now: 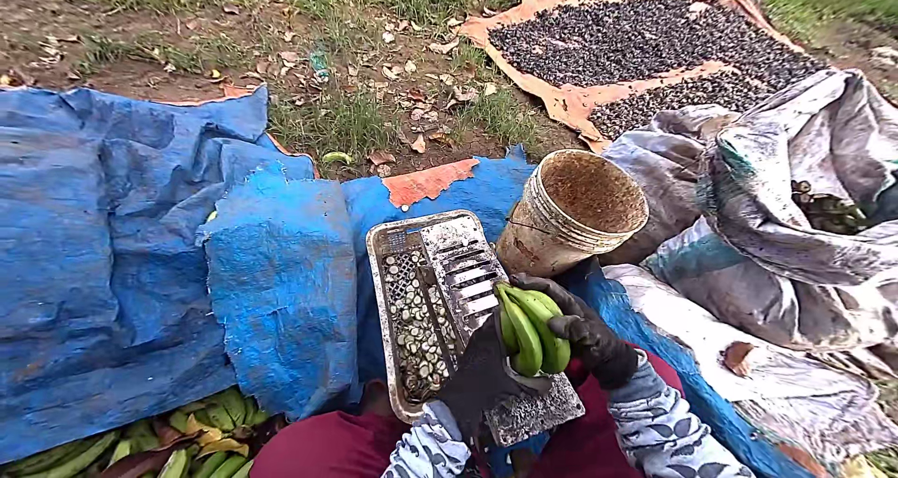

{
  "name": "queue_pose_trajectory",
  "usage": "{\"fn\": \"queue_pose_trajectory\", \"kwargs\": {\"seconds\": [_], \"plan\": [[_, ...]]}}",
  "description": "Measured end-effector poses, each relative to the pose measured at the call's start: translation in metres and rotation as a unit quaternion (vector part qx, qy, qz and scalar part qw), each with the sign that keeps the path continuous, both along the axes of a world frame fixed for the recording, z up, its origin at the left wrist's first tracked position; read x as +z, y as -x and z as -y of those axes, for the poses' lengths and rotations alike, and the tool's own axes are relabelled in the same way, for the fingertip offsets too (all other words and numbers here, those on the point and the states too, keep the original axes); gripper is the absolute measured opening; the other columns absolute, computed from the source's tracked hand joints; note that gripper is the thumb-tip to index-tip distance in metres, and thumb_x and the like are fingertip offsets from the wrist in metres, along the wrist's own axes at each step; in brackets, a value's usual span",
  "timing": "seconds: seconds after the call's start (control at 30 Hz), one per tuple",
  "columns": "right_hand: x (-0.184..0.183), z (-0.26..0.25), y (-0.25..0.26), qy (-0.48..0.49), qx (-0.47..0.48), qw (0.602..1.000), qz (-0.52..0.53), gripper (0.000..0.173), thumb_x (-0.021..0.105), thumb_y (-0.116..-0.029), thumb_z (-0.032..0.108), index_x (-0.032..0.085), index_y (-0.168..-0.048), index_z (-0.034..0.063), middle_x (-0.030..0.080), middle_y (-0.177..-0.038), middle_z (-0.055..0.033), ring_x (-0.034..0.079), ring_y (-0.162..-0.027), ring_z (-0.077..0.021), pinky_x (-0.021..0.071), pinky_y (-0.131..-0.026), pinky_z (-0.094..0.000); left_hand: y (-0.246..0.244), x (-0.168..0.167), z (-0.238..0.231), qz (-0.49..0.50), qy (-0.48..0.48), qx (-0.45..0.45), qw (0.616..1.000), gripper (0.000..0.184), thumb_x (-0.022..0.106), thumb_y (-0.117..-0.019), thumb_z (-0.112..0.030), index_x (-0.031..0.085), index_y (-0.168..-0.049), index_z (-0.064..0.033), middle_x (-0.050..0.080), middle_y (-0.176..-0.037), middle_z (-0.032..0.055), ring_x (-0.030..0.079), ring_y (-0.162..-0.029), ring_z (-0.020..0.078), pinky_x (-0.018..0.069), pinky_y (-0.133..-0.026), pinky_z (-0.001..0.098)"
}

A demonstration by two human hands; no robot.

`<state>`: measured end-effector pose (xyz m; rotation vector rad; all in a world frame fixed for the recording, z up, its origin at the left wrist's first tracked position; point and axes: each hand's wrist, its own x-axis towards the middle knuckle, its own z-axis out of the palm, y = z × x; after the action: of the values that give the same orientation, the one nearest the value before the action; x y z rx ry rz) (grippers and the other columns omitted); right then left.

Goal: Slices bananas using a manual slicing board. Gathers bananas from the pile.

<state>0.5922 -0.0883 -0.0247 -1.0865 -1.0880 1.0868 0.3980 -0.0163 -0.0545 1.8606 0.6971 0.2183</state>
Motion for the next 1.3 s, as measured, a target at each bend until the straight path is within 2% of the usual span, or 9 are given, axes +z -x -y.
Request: {"fn": "queue_pose_trajectory", "kwargs": {"seconds": [0.07, 0.23, 0.37, 0.47, 0.6, 0.77, 0.9, 1.13, 1.3], "plan": [[0.012, 0.0, 0.011, 0.033, -0.095, 0.982, 0.161, 0.071, 0.07, -0.0886, 0.045, 0.057, -0.141, 0.0002, 0.058, -0.145, -0.0152, 0.058, -0.13, -0.0206, 0.0507, -0.108, -0.0377, -0.007, 0.004, 0.011, -0.054, -0.05, 0.059, 0.996, 0.109, 0.09, -0.0654, -0.05, 0.044, -0.147, 0.0059, 0.058, -0.139, 0.0218, 0.053, -0.133, 0.0314, 0.0368, -0.117, 0.0456], [-0.005, 0.015, 0.041, 0.069, -0.278, 0.918, 0.275, 0.137, 0.088, -0.0607, 0.061, 0.019, -0.16, -0.0034, 0.042, -0.155, -0.0248, 0.05, -0.139, -0.0221, 0.0462, -0.112, -0.0349, -0.019, 0.009, 0.037, -0.094, -0.298, 0.137, 0.94, 0.099, 0.09, -0.0657, -0.044, 0.053, -0.143, 0.0049, 0.065, -0.131, 0.0243, 0.057, -0.128, 0.0437, 0.0258, -0.116, 0.0657], [-0.005, 0.02, 0.055, 0.021, -0.358, 0.806, 0.471, 0.124, 0.076, -0.072, 0.07, 0.03, -0.155, -0.0104, 0.016, -0.16, -0.044, 0.024, -0.15, -0.0549, 0.0322, -0.121, -0.0554, -0.014, 0.005, 0.043, -0.063, -0.396, 0.142, 0.905, 0.084, 0.091, -0.0619, -0.039, 0.066, -0.129, 0.0049, 0.071, -0.121, 0.0203, 0.062, -0.12, 0.0419, 0.0331, -0.111, 0.0654], [0.007, 0.019, 0.052, 0.131, -0.314, 0.863, 0.374, 0.109, 0.081, -0.071, 0.057, 0.04, -0.156, 0.0026, 0.025, -0.163, -0.0325, 0.03, -0.151, -0.0412, 0.0355, -0.119, -0.0484, -0.013, 0.008, 0.048, -0.057, -0.444, 0.119, 0.886, 0.062, 0.09, -0.0636, -0.037, 0.076, -0.113, -0.0025, 0.074, -0.116, 0.0161, 0.065, -0.118, 0.0407, 0.0396, -0.106, 0.0657], [0.001, 0.009, 0.04, 0.225, -0.295, 0.887, 0.275, 0.067, 0.083, -0.075, 0.04, 0.066, -0.131, 0.0067, 0.065, -0.129, -0.0158, 0.062, -0.12, -0.025, 0.0516, -0.102, -0.0461, -0.007, 0.031, 0.042, -0.158, -0.289, -0.025, 0.944, 0.075, 0.073, -0.0886, -0.045, 0.053, -0.146, -0.0024, 0.054, -0.147, 0.0203, 0.04, -0.144, 0.0415, 0.0169, -0.119, 0.0647], [0.024, 0.008, 0.028, 0.157, -0.309, 0.835, 0.427, 0.059, 0.074, -0.0786, 0.036, 0.069, -0.13, 0.0079, 0.063, -0.132, -0.0195, 0.059, -0.124, -0.034, 0.0484, -0.101, -0.054, 0.028, -0.023, 0.021, 0.06, -0.391, 0.212, 0.894, 0.113, 0.07, -0.0698, -0.076, 0.052, -0.143, 0.008, 0.052, -0.146, 0.0297, 0.044, -0.139, 0.0509, 0.0285, -0.117, 0.0634], [0.031, 0.001, 0.039, 0.145, -0.215, 0.735, 0.626, 0.049, 0.076, -0.0776, 0.031, 0.074, -0.123, 0.0132, 0.067, -0.127, -0.021, 0.064, -0.115, -0.045, 0.0508, -0.092, -0.0646, 0.067, -0.012, -0.031, 0.018, -0.103, 0.294, 0.95, 0.093, 0.074, -0.0878, -0.044, 0.034, -0.153, 0.0079, 0.032, -0.159, 0.0304, 0.03, -0.149, 0.0439, 0.0253, -0.122, 0.0528], [-0.004, -0.013, 0.059, 0.086, -0.138, 0.661, 0.733, 0.04, 0.083, -0.0728, 0.02, 0.078, -0.113, 0.0149, 0.072, -0.122, -0.0154, 0.063, -0.12, -0.0452, 0.0406, -0.105, -0.0714, 0.105, 0.003, -0.114, 0.141, -0.138, 0.386, 0.901, 0.068, 0.068, -0.0946, -0.029, 0.043, -0.149, 0.0027, 0.043, -0.153, 0.0259, 0.043, -0.142, 0.0346, 0.0371, -0.117, 0.0454], [-0.018, -0.134, 0.05, 0.267, 0.023, 0.635, 0.725, 0.039, 0.07, -0.0931, 0.019, 0.069, -0.131, 0.0104, 0.062, -0.138, -0.0169, 0.045, -0.141, -0.0423, 0.0191, -0.12, -0.0695, 0.109, -0.008, -0.113, 0.125, -0.111, 0.372, 0.913, 0.065, 0.069, -0.0941, -0.025, 0.046, -0.147, 0.0038, 0.045, -0.151, 0.0267, 0.047, -0.139, 0.0361, 0.0393, -0.115, 0.0462]]}}
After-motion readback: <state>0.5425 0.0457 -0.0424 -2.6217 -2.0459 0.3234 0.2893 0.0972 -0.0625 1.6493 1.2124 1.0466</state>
